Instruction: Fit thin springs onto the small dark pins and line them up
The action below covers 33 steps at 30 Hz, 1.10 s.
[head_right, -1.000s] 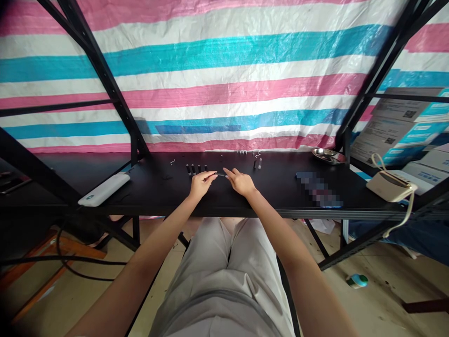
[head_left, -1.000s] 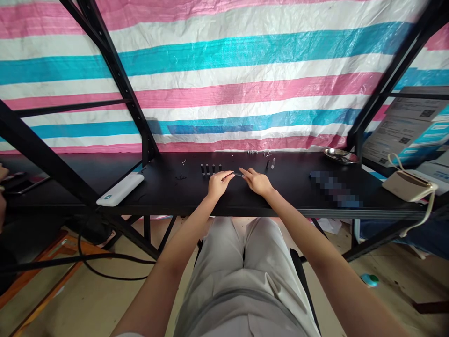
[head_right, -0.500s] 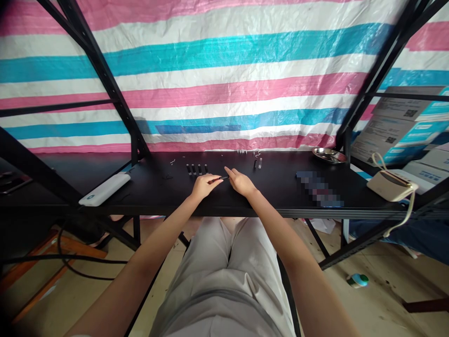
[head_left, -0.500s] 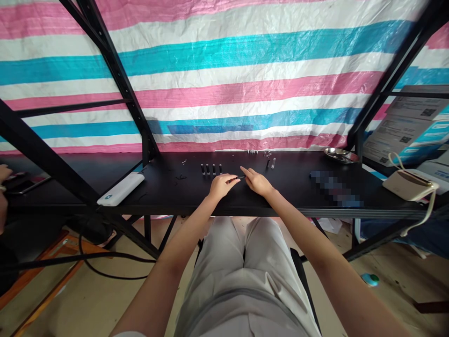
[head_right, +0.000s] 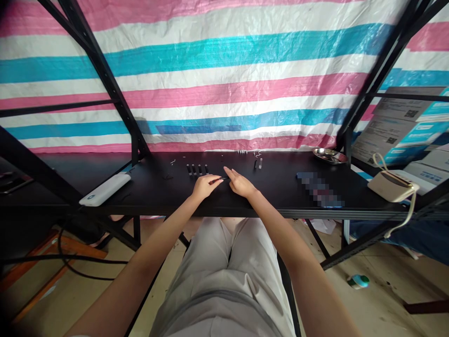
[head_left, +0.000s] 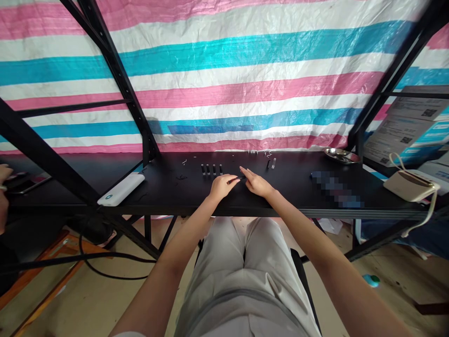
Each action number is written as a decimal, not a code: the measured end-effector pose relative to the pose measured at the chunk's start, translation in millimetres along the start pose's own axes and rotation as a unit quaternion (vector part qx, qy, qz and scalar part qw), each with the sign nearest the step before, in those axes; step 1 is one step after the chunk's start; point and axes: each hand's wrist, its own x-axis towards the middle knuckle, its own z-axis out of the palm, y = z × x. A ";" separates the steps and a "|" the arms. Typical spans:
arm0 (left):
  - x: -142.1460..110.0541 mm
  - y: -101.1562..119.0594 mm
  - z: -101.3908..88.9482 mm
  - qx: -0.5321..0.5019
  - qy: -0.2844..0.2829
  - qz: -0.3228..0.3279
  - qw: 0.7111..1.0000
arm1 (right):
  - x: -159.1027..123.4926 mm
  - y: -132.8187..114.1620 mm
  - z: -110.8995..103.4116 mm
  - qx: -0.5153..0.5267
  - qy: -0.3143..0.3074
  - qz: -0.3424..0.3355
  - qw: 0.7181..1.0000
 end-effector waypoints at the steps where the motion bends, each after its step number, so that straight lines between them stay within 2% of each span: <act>1: 0.1 0.0 -0.2 0.000 0.000 0.002 1.000 | 0.0 -1.1 -0.6 -0.002 0.000 0.000 1.000; 10: 0.0 -0.4 0.4 0.004 -0.018 -0.006 1.000 | 0.3 -2.3 -0.1 -0.004 0.008 -0.006 1.000; 18: 0.1 -0.9 -0.2 -0.017 -0.019 -0.018 1.000 | 4.6 -3.5 -5.7 -0.037 0.026 -0.027 0.999; 21: 1.1 -1.8 -2.1 -0.026 -0.001 -0.042 0.999 | 8.1 -1.9 -5.4 -0.051 0.009 -0.021 0.998; 24: 2.6 -4.9 -4.0 -0.018 0.071 -0.086 0.994 | 17.8 2.1 -0.3 -0.030 -0.002 0.042 0.999; 27: 3.4 -9.1 -5.8 -0.002 0.133 -0.134 0.982 | 36.9 4.1 7.2 0.007 0.001 0.185 0.983; 30: 3.0 -12.1 -7.3 0.000 0.138 -0.163 0.977 | 60.3 0.8 16.0 0.051 -0.017 0.277 0.959; 33: 2.2 -12.8 -8.3 0.002 0.137 -0.175 0.975 | 78.5 -6.9 27.3 0.081 -0.023 0.283 0.955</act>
